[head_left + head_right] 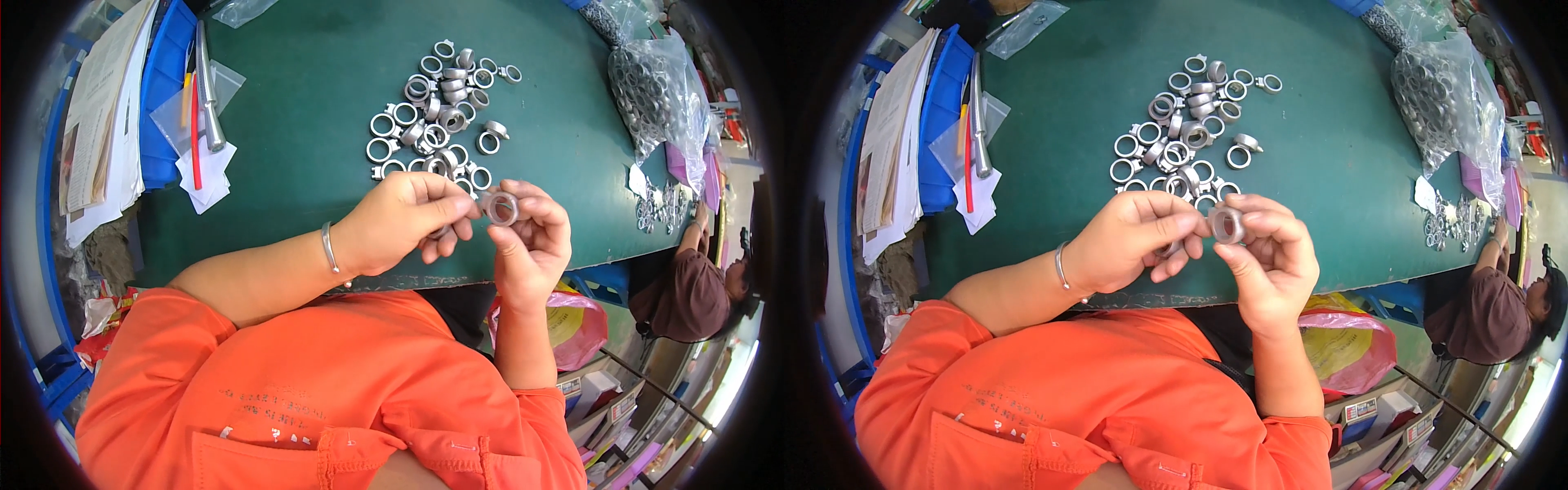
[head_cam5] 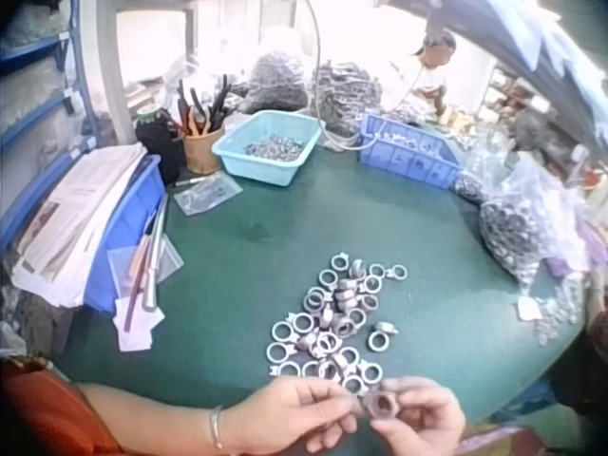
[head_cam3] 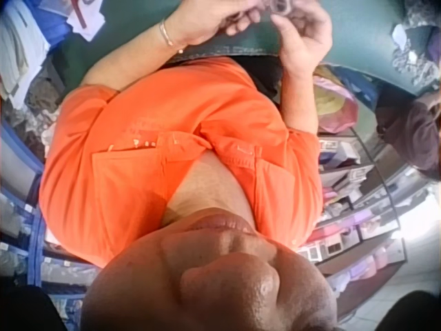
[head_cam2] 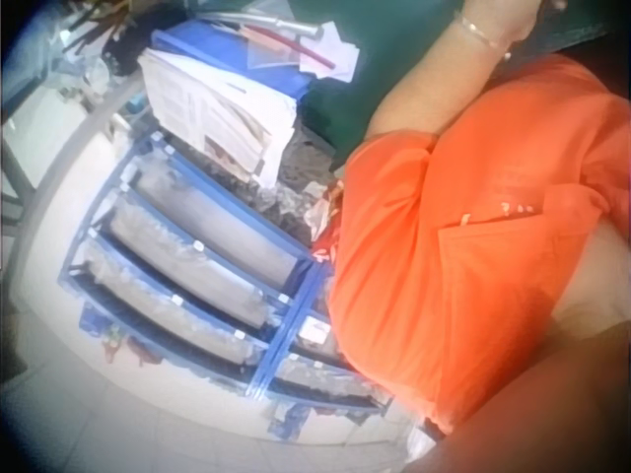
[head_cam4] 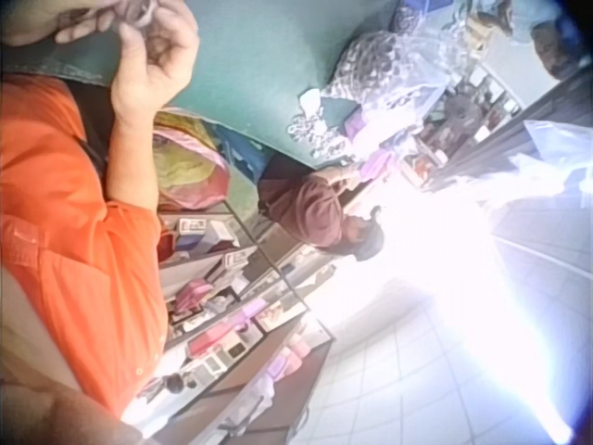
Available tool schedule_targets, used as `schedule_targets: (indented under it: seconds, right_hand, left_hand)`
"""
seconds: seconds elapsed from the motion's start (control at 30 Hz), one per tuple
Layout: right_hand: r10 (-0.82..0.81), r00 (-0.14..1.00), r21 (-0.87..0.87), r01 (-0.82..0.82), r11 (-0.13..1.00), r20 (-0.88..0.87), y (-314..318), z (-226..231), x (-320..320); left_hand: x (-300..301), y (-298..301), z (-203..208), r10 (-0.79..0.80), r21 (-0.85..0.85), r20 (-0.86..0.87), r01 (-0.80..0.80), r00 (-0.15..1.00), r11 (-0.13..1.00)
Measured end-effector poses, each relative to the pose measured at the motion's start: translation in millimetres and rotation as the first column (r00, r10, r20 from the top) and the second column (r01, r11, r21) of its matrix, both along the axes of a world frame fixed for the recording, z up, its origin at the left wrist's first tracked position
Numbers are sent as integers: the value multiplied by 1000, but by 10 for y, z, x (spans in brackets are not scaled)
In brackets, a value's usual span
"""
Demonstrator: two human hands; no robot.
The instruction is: The person picks up metal rings from a pile on a green table, rotates them by hand, and places some of them into a pink bin while leaving others in a stack.
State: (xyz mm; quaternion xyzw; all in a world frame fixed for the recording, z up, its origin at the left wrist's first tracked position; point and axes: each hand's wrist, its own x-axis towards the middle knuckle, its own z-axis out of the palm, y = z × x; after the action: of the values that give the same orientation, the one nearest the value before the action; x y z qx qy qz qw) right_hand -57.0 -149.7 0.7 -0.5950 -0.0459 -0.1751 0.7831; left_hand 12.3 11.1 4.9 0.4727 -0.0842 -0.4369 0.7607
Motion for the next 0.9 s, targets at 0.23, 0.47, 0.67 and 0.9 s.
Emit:
schedule_targets:
  seconds: [0.23, 0.47, 0.67, 0.9]
  right_hand:
    - [-241, 961, -702, 263, 662, 133, -93, 159, 126]
    - [-215, 975, -910, 42, 413, -52, -257, -72, 221]
    - [92, 963, -246, -156, 957, -253, -198, 11, 41]
    - [-75, 994, -580, 110, 807, 84, -33, 102, 21]
  left_hand:
    - [42, 15, 0, -27, -185, -333, -37, 942, 982]
    - [64, 18, 37, 101, -196, -344, -177, 933, 965]
    - [-3, 7, 25, 55, -72, -81, -61, 995, 996]
    - [-19, -2, 59, 87, 4, 90, -87, 992, 996]
